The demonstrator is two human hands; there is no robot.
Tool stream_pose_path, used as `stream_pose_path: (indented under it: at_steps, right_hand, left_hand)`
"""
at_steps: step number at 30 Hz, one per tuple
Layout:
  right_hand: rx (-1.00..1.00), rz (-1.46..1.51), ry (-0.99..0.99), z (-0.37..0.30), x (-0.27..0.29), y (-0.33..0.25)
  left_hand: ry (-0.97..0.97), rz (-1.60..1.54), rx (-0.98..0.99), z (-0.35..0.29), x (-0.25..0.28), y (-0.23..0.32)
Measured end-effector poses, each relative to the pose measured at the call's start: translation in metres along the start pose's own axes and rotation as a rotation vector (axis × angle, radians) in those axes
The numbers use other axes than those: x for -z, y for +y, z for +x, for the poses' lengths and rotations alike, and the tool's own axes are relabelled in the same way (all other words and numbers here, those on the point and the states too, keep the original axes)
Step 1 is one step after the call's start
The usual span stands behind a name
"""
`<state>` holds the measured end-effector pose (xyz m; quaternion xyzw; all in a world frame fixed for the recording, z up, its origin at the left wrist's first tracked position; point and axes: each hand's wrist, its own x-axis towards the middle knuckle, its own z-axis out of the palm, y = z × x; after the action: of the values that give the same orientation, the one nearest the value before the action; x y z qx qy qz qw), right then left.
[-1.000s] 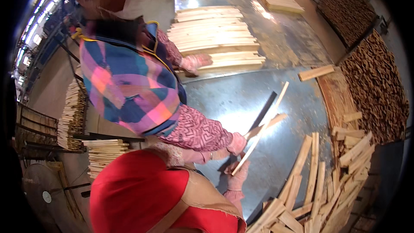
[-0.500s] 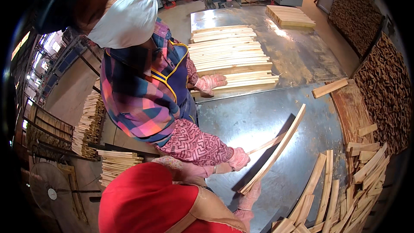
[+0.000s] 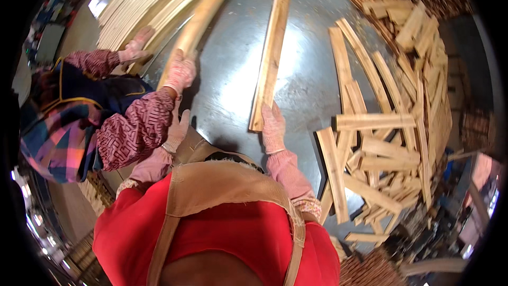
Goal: The person sorts wooden planks on a metal table, picking them up and arranging them into neat stacks. Another person assists by moving the sorted stacks to the side.
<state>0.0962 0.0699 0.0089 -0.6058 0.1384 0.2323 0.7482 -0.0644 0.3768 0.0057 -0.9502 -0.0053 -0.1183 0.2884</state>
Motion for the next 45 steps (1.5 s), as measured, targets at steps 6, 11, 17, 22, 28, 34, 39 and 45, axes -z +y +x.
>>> stream_pose_path:
  at_steps: [6, 11, 17, 22, 28, 34, 39, 45]
  right_hand:
    - [-0.066, -0.076, -0.046, -0.029, 0.015, 0.001]
    - [0.018, -0.494, -0.130, -0.036, 0.050, 0.009]
    - [0.268, -1.082, 0.917, 0.051, 0.216, -0.100]
    - [0.023, -1.073, 1.119, 0.110, 0.300, -0.125]
    - [0.292, -0.355, 1.074, 0.076, 0.256, -0.134]
    - [0.303, -0.604, 0.189, -0.081, 0.165, -0.022]
    - [0.036, -1.478, 0.701, -0.196, 0.352, 0.019]
    - [-0.208, -1.488, 0.405, -0.191, 0.358, -0.018]
  left_hand:
    - [0.054, -1.502, 0.474, 0.057, 0.056, 0.095]
    - [-0.865, -2.453, 0.900, 0.158, 0.126, 0.145]
    - [-1.037, -2.108, 0.681, 0.131, 0.074, 0.154]
    - [-0.798, -1.425, 0.638, 0.117, 0.087, 0.124]
    - [-0.105, -1.384, 0.119, 0.153, 0.103, 0.134]
    - [-1.421, -2.232, 0.452, 0.212, 0.131, 0.193]
    - [-1.296, -2.191, 0.535, 0.181, 0.096, 0.184]
    - [-1.349, -2.197, 0.919, 0.180, 0.137, 0.165]
